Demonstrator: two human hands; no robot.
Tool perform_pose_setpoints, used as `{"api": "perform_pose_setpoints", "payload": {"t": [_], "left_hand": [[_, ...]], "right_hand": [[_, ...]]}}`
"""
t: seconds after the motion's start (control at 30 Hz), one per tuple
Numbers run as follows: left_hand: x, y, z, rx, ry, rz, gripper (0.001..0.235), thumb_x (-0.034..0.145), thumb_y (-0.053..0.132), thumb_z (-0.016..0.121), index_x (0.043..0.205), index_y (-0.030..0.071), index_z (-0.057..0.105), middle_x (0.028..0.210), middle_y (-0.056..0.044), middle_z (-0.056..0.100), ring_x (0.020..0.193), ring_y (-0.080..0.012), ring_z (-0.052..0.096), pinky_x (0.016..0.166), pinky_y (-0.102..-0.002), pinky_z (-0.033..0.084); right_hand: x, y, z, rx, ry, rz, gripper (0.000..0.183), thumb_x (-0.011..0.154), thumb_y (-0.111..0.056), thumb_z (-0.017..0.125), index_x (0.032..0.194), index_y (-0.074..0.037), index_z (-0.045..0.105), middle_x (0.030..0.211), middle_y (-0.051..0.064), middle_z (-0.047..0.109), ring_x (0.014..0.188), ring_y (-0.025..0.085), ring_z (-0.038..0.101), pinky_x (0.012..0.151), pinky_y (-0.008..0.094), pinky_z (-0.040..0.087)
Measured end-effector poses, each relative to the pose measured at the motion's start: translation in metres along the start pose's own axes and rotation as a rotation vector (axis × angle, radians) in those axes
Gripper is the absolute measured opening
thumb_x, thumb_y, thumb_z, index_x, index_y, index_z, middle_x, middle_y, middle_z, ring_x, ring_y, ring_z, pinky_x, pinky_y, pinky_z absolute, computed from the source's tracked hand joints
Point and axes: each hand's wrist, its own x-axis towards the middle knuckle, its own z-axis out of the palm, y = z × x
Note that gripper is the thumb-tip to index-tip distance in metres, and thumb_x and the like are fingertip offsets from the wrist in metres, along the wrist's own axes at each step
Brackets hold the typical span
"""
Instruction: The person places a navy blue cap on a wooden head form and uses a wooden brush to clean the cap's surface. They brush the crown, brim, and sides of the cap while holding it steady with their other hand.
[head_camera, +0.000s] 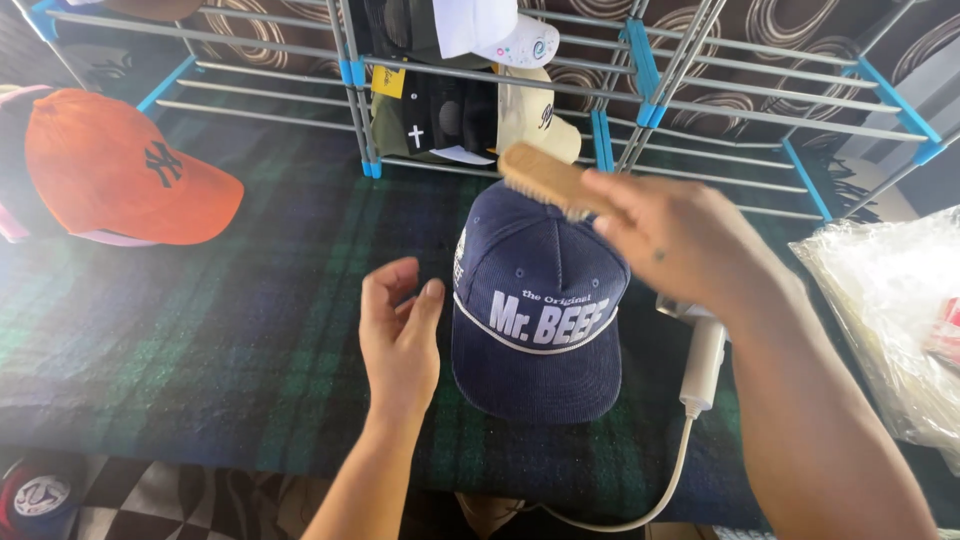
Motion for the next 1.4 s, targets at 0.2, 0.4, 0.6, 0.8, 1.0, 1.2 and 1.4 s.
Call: {"api": "perform_pose_setpoints", "payload": {"t": [0.2, 0.4, 0.6, 0.8, 1.0, 1.2, 1.4], "left_hand": [[-0.028, -0.061, 0.001, -0.354, -0.013, -0.302, 0.038, 0.096, 0.017, 0.062, 0.131, 0.006, 0.054, 0.109, -0.008, 0.062, 0.096, -0.0151, 0.063, 0.084, -0.028, 0.053], [-0.034, -0.071, 0.003, -0.728, -0.128, -0.596, 0.042, 0.106, 0.023, 0.048, 0.141, 0.004, 0.059, 0.115, -0.012, 0.068, 0.105, -0.0208, 0.065, 0.088, -0.033, 0.057], [-0.031, -0.101, 0.002, -0.898, -0.214, -0.574, 0.037, 0.105, 0.013, 0.049, 0.137, -0.002, 0.062, 0.122, -0.016, 0.071, 0.102, -0.0242, 0.071, 0.074, -0.033, 0.063], [-0.030, -0.086, -0.001, -0.900, -0.260, -0.569, 0.039, 0.105, 0.014, 0.051, 0.139, -0.002, 0.061, 0.122, -0.015, 0.072, 0.101, -0.0230, 0.072, 0.075, -0.032, 0.065], [-0.028, -0.104, 0.000, -0.937, -0.229, -0.568, 0.039, 0.101, 0.005, 0.054, 0.138, -0.004, 0.060, 0.119, -0.018, 0.071, 0.103, -0.0240, 0.072, 0.077, -0.031, 0.063], [-0.029, -0.084, -0.002, -0.910, -0.265, -0.573, 0.039, 0.104, 0.012, 0.052, 0.139, -0.003, 0.061, 0.125, -0.016, 0.071, 0.106, -0.0251, 0.071, 0.079, -0.034, 0.064], [-0.027, -0.084, -0.001, -0.908, -0.255, -0.578, 0.039, 0.103, 0.011, 0.053, 0.138, -0.003, 0.062, 0.122, -0.015, 0.072, 0.099, -0.0230, 0.072, 0.074, -0.031, 0.065]], "right_hand": [[-0.066, -0.050, 0.015, -0.191, -0.156, -0.328, 0.038, 0.102, -0.034, 0.048, 0.136, -0.023, 0.061, 0.067, -0.003, 0.059, 0.040, 0.018, 0.055, 0.030, 0.038, 0.044], [-0.020, -0.030, -0.020, -0.319, -0.020, 0.019, 0.039, 0.108, -0.032, 0.040, 0.144, -0.024, 0.054, 0.097, 0.002, 0.069, 0.068, 0.025, 0.066, 0.053, 0.039, 0.057], [-0.054, -0.062, 0.001, -0.485, -0.145, -0.268, 0.051, 0.100, -0.029, 0.051, 0.151, -0.025, 0.050, 0.068, -0.001, 0.060, 0.040, 0.022, 0.058, 0.031, 0.040, 0.048], [-0.003, -0.049, -0.023, -0.441, -0.134, -0.024, 0.045, 0.108, -0.031, 0.042, 0.152, -0.021, 0.049, 0.103, 0.008, 0.068, 0.063, 0.022, 0.066, 0.050, 0.039, 0.056], [-0.042, -0.081, -0.005, -0.392, -0.333, -0.169, 0.043, 0.106, -0.030, 0.041, 0.149, -0.031, 0.049, 0.080, 0.005, 0.067, 0.043, 0.022, 0.057, 0.036, 0.037, 0.047], [-0.015, -0.015, -0.014, -0.373, -0.162, -0.058, 0.052, 0.106, -0.036, 0.041, 0.158, -0.032, 0.037, 0.101, 0.000, 0.069, 0.076, 0.020, 0.062, 0.064, 0.032, 0.047], [-0.059, 0.023, 0.013, -0.055, -0.110, -0.293, 0.061, 0.097, -0.033, 0.059, 0.154, -0.041, 0.040, 0.083, -0.003, 0.070, 0.063, 0.009, 0.063, 0.063, 0.022, 0.059]]}}
